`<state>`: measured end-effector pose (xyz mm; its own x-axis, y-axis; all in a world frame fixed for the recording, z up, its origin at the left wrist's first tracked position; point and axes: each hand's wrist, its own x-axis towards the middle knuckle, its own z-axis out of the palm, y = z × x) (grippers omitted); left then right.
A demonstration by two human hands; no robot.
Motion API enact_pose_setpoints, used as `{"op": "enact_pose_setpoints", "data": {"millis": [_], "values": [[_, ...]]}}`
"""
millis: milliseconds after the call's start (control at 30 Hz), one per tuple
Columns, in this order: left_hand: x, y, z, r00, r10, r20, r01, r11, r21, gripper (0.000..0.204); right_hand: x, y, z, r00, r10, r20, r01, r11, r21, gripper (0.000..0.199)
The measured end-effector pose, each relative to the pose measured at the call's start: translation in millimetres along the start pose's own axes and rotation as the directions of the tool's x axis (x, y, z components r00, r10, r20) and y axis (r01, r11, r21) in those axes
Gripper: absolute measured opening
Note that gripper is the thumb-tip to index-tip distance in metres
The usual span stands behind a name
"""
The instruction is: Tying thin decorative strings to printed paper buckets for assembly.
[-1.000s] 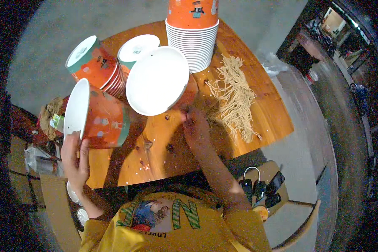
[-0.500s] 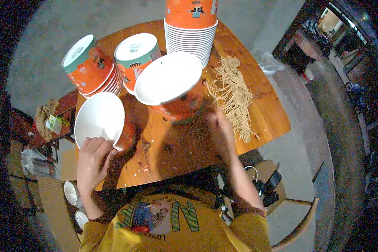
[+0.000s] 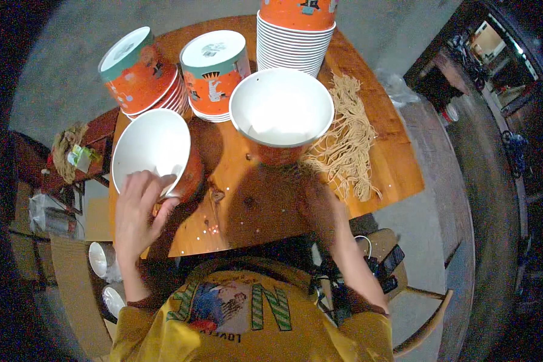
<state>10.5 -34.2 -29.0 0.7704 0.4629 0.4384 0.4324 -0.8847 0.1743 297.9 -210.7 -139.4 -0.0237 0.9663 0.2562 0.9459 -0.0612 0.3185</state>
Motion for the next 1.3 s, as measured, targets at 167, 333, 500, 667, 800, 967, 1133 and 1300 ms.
{"op": "enact_pose_setpoints", "data": {"millis": [167, 333, 500, 667, 800, 967, 1133, 1300], "values": [[-19.6, 16.0, 17.6, 0.977, 0.092, -0.193, -0.132, 0.969, -0.211, 0.038, 13.9, -47.8, -37.8, 0.951, 0.272, 0.147, -0.288, 0.607, 0.741, 0.025], [-24.9, 50.9, 40.1, 0.980, 0.029, 0.198, 0.126, 0.678, -0.725, 0.056, 47.4, -88.7, -77.5, 0.948, 0.244, 0.206, -0.242, 0.124, 0.962, 0.021], [-37.8, 43.8, 68.3, 0.955, -0.237, 0.176, 0.255, 0.359, -0.898, 0.043, 65.8, -97.4, -86.4, 0.963, 0.267, 0.019, -0.067, 0.169, 0.983, 0.020], [-49.3, 40.8, 75.8, 0.915, -0.347, 0.206, 0.272, 0.153, -0.950, 0.020, 73.8, -105.5, -75.9, 0.907, 0.261, -0.332, 0.234, 0.344, 0.909, 0.019], [-48.9, 42.6, 75.6, 0.893, -0.424, 0.151, 0.201, 0.077, -0.976, 0.006, 80.2, -105.2, -81.9, 0.878, 0.263, -0.400, 0.262, 0.433, 0.862, 0.019], [-45.9, 43.1, 73.3, 0.902, -0.405, 0.151, 0.178, 0.030, -0.984, 0.006, 83.5, -119.3, -59.4, 0.931, 0.314, -0.185, 0.208, -0.040, 0.977, 0.017], [-58.7, 35.8, 69.4, 0.825, -0.545, 0.152, 0.157, -0.038, -0.987, 0.005, 90.2, -107.4, -70.3, 0.927, 0.368, 0.074, 0.003, -0.205, 0.979, 0.010], [-69.3, 23.0, 66.2, 0.867, -0.497, 0.041, 0.378, 0.600, -0.705, 0.006, 75.7, -77.4, -29.2, 0.859, 0.476, 0.191, -0.190, -0.051, 0.980, 0.010]]}}
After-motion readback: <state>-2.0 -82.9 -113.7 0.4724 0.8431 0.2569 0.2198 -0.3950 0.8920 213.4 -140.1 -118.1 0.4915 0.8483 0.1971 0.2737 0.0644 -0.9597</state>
